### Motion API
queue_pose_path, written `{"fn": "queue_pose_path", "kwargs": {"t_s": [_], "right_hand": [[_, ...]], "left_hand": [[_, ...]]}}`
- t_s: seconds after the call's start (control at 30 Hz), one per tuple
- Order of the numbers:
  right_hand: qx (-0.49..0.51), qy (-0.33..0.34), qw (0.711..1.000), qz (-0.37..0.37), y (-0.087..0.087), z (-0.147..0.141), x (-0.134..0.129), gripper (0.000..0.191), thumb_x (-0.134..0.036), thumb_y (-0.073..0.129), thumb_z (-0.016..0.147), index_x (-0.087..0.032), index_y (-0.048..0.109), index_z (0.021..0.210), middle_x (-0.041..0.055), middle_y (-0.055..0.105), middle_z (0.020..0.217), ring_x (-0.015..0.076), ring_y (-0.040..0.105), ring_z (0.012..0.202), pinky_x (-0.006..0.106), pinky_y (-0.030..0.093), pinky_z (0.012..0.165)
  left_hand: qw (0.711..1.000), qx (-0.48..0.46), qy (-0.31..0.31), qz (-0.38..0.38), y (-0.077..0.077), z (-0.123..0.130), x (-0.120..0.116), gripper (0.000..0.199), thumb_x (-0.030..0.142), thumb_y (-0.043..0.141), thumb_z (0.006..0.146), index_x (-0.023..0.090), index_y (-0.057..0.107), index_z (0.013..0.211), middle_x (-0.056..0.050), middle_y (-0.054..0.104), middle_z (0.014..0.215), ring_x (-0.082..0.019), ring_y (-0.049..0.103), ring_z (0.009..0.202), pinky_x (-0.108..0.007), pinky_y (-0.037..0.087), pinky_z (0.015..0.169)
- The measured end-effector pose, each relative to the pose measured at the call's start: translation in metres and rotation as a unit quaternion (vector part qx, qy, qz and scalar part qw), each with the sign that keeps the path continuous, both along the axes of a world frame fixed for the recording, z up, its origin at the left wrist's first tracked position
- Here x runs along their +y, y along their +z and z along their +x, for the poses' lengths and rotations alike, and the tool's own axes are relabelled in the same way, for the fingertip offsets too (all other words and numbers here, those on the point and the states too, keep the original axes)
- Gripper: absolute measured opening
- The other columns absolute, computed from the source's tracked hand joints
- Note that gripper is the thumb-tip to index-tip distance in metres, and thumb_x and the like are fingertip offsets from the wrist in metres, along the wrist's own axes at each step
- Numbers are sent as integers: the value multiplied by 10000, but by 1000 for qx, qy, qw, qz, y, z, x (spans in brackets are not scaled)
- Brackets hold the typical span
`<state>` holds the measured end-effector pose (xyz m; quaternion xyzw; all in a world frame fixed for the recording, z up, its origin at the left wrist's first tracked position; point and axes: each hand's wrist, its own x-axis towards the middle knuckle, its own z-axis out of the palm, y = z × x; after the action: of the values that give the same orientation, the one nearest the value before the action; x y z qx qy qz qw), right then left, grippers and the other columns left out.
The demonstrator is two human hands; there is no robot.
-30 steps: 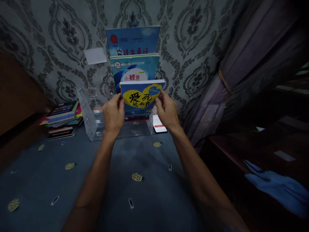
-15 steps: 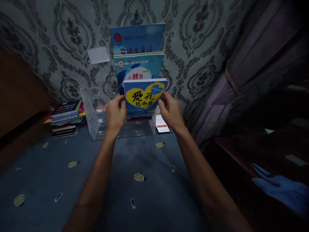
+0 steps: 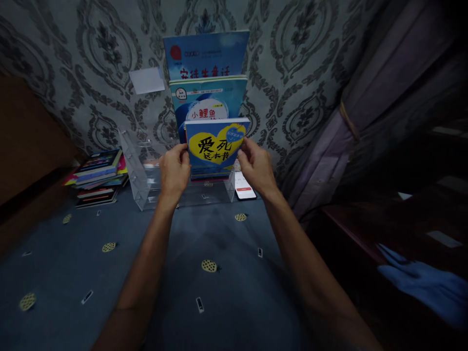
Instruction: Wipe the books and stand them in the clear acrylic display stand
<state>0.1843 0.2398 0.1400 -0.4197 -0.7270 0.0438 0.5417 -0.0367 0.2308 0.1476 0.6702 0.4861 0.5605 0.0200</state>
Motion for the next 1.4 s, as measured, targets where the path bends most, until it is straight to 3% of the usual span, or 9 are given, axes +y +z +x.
{"fn": "queue_pose_path", "kwargs": {"t_s": [0.43, 0.67, 1.17, 1.4], "right_hand": [[-21, -27, 999, -7, -3, 0, 1, 407, -308, 476, 923, -218, 623, 1292, 87, 766, 996, 288, 703, 825, 471, 565, 787], [-12, -17, 1000, -8, -7, 0, 5, 404, -368, 485, 949, -234, 618, 1306, 80, 763, 959, 295, 703, 823, 493, 568, 798], [-28, -19, 999, -20, -8, 0, 7, 394, -281, 485, 903, -219, 645, 1258, 90, 757, 904, 324, 707, 840, 527, 554, 813], [-43, -30, 998, -30, -8, 0, 6, 426, -219, 466, 892, -180, 641, 1278, 80, 739, 873, 264, 673, 751, 448, 536, 776]], "left_hand": [[1000, 9, 14, -1, -4, 0, 3, 262, 153, 483, 916, 214, 716, 1019, -49, 761, 932, -210, 728, 941, -327, 610, 801], [1000, 12, 11, 5, -5, -1, 5, 284, 143, 473, 901, 221, 726, 1003, -43, 762, 899, -209, 728, 929, -328, 612, 786], [999, 15, 25, -32, -6, 2, 6, 280, 91, 474, 885, 202, 722, 949, -63, 756, 878, -229, 732, 886, -357, 588, 798], [995, 55, 55, -64, -2, 6, 0, 308, 93, 443, 895, 170, 729, 982, -72, 759, 908, -208, 724, 884, -322, 577, 807]]}}
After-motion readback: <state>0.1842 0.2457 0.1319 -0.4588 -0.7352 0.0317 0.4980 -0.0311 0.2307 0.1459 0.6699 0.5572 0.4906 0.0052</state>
